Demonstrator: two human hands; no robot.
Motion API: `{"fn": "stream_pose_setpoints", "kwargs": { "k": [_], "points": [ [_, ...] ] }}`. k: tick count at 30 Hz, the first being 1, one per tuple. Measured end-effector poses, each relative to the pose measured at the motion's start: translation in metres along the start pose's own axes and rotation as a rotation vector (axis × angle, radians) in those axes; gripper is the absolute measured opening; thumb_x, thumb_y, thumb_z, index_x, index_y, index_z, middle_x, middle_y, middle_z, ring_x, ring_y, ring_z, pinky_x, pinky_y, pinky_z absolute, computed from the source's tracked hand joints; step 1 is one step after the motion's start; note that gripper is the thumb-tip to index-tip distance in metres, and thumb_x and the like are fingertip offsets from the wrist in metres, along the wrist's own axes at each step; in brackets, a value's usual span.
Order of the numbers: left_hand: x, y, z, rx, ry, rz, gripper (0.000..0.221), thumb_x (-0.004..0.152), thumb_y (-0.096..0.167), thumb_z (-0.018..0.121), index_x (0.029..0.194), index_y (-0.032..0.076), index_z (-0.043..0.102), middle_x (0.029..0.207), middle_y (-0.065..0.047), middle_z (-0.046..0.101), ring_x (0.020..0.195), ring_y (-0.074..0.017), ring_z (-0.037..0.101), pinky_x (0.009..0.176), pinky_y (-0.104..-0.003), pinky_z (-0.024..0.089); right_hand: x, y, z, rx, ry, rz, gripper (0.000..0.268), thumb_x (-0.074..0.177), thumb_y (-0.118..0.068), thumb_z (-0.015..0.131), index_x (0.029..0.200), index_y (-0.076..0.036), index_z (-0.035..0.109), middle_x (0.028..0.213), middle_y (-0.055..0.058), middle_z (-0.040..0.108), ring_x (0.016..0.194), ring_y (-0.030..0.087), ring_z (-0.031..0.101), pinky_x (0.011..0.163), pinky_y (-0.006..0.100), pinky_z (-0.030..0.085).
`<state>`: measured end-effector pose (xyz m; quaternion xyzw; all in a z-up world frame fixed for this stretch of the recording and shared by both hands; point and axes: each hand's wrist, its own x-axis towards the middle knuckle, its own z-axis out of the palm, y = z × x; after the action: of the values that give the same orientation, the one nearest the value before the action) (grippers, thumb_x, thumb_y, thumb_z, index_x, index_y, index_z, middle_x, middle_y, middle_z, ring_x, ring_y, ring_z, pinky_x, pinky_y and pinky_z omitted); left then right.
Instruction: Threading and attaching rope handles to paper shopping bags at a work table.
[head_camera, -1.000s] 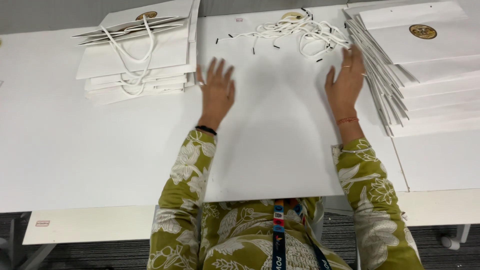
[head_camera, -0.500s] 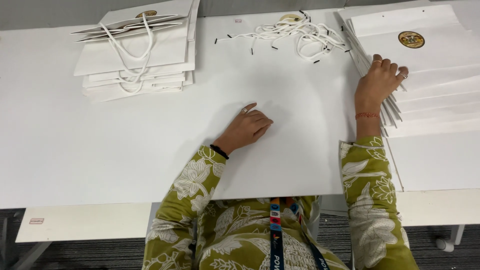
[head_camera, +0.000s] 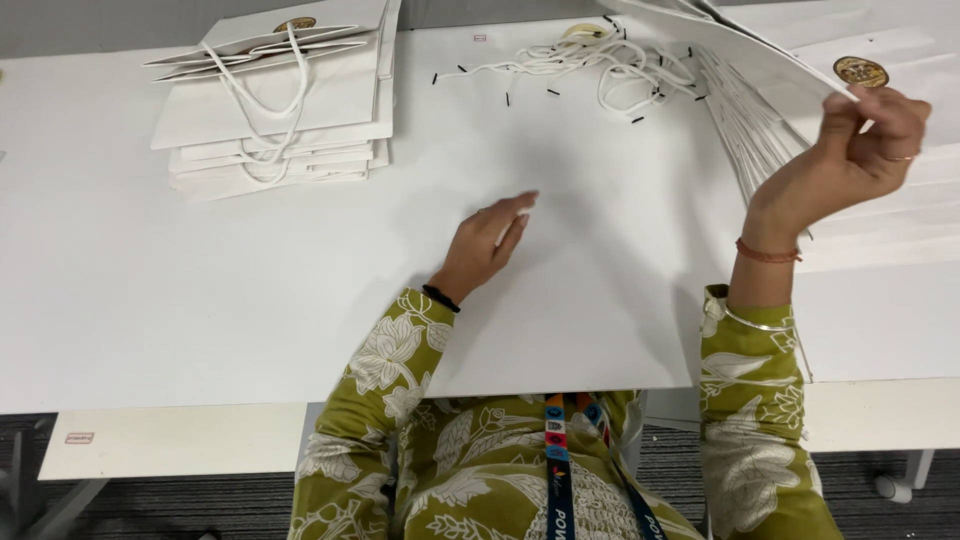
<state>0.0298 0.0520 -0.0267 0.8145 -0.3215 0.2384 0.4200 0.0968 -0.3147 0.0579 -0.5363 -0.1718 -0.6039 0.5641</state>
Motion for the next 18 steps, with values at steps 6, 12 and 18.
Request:
{"fn": "stream_pose_setpoints", "kwargs": {
  "k": [6, 12, 18],
  "points": [
    [0.017, -0.018, -0.023, -0.553, 0.656, -0.285, 0.068, 0.106, 0.060, 0.030, 0.146, 0.006, 0.039, 0.144, -0.014, 0.055, 0.123, -0.0277, 0.062, 0.100, -0.039, 0.054, -0.003, 0.030, -0.034, 0.758, 0.072, 0.417, 0.033, 0.108, 0.015, 0.072, 0.125, -0.012, 0.061, 0.114, 0.007, 0.064, 0.099, 0.017, 0.061, 0.086, 0.029, 0.052],
    [0.009, -0.059, -0.079, -0.749, 0.521, -0.649, 0.059, 0.105, 0.050, 0.046, 0.105, -0.003, 0.071, 0.103, -0.016, 0.075, 0.105, -0.0290, 0.068, 0.095, -0.040, 0.052, -0.029, 0.040, 0.000, 1.266, -0.137, 0.805, 0.027, 0.101, -0.004, 0.068, 0.124, -0.019, 0.067, 0.103, 0.003, 0.070, 0.100, 0.015, 0.064, 0.099, 0.026, 0.060],
    [-0.004, -0.077, -0.130, -0.916, 0.140, -0.875, 0.050, 0.108, 0.049, 0.046, 0.085, 0.009, 0.065, 0.070, -0.007, 0.068, 0.059, -0.0210, 0.066, 0.050, -0.031, 0.046, -0.052, 0.076, 0.003, 1.168, -0.189, 0.901, 0.016, 0.112, -0.018, 0.062, 0.104, -0.005, 0.065, 0.089, 0.007, 0.065, 0.085, 0.017, 0.060, 0.083, 0.027, 0.053]
  ]
}}
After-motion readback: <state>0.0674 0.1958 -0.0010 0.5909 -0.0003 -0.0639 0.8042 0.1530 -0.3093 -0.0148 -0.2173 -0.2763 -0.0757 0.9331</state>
